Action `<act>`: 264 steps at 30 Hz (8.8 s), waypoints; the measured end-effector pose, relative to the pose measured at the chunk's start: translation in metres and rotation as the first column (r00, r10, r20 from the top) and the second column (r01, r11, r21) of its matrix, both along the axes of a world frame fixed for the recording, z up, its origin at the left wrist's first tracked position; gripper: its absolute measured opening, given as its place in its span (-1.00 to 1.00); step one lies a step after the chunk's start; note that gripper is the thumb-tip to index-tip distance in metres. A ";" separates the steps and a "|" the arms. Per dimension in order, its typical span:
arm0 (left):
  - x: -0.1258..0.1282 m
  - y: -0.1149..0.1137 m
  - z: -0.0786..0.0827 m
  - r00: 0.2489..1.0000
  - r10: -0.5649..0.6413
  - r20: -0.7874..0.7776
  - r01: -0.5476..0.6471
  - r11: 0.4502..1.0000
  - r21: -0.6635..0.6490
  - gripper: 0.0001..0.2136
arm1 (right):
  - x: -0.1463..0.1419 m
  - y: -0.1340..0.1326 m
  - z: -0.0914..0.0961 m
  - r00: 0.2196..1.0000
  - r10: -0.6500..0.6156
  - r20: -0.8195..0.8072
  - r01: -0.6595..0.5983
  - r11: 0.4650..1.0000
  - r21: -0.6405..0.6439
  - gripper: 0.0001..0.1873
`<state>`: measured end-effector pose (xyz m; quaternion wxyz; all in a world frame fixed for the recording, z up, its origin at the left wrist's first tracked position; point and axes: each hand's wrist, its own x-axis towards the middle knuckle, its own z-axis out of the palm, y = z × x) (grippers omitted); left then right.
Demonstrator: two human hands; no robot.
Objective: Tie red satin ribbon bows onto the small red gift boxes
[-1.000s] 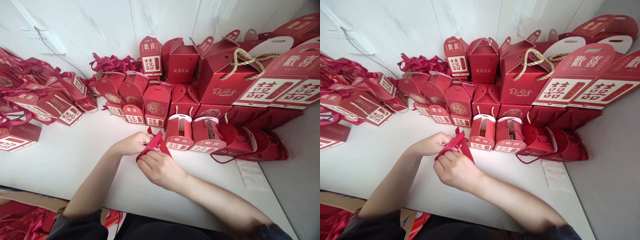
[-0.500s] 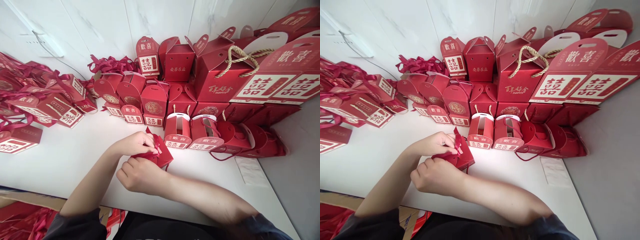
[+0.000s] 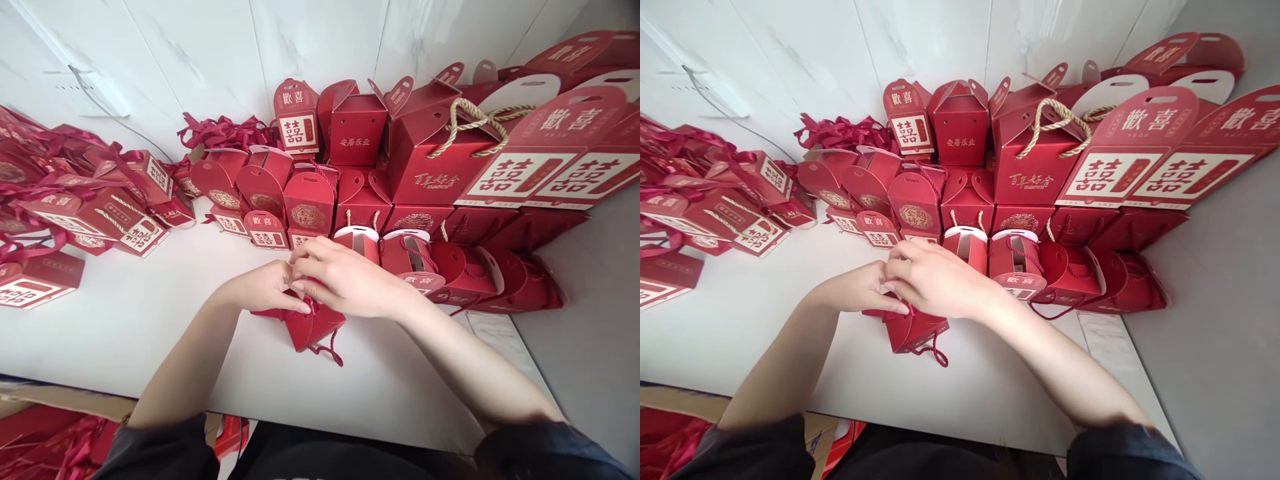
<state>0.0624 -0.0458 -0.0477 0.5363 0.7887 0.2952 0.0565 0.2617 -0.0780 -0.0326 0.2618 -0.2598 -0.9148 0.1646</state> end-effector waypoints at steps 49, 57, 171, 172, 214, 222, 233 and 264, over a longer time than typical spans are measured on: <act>-0.001 -0.012 0.002 0.967 0.075 -0.245 -0.107 0.987 -0.121 -0.84 | 0.006 -0.062 -0.050 0.981 -0.030 0.189 -0.036 0.941 0.335 -0.76; 0.003 -0.032 0.006 0.967 0.088 -0.238 -0.030 0.971 0.237 -0.85 | 0.017 -0.068 -0.051 0.990 0.137 0.013 -0.138 0.978 0.158 -0.81; 0.001 -0.037 -0.056 0.894 -0.059 0.444 -0.267 0.725 0.635 -0.87 | 0.018 -0.043 -0.056 0.985 -0.165 -0.044 0.166 0.986 0.002 -0.78; 0.001 -0.037 -0.056 0.894 -0.058 0.444 -0.266 0.729 0.631 -0.87 | 0.018 -0.043 -0.056 0.986 -0.163 -0.036 0.162 0.986 -0.033 -0.76; 0.000 -0.037 -0.050 0.913 -0.063 0.403 -0.215 0.765 0.607 -0.90 | 0.061 -0.053 -0.018 0.828 -0.540 0.151 0.402 0.760 0.511 -0.74; -0.002 -0.035 -0.048 0.924 -0.063 0.378 -0.198 0.767 0.611 -0.90 | 0.113 -0.080 0.019 0.930 -0.238 0.279 0.230 0.971 0.063 -0.55; -0.002 -0.035 -0.043 0.942 -0.025 0.334 -0.180 0.804 0.567 -0.92 | 0.037 -0.039 -0.038 0.968 -0.235 0.087 0.219 0.625 -0.749 -0.71; -0.038 -0.029 -0.020 0.995 0.091 -0.043 -0.100 0.885 -0.455 -0.77 | 0.060 -0.023 -0.045 0.996 -0.074 0.041 0.076 0.582 -0.810 -0.57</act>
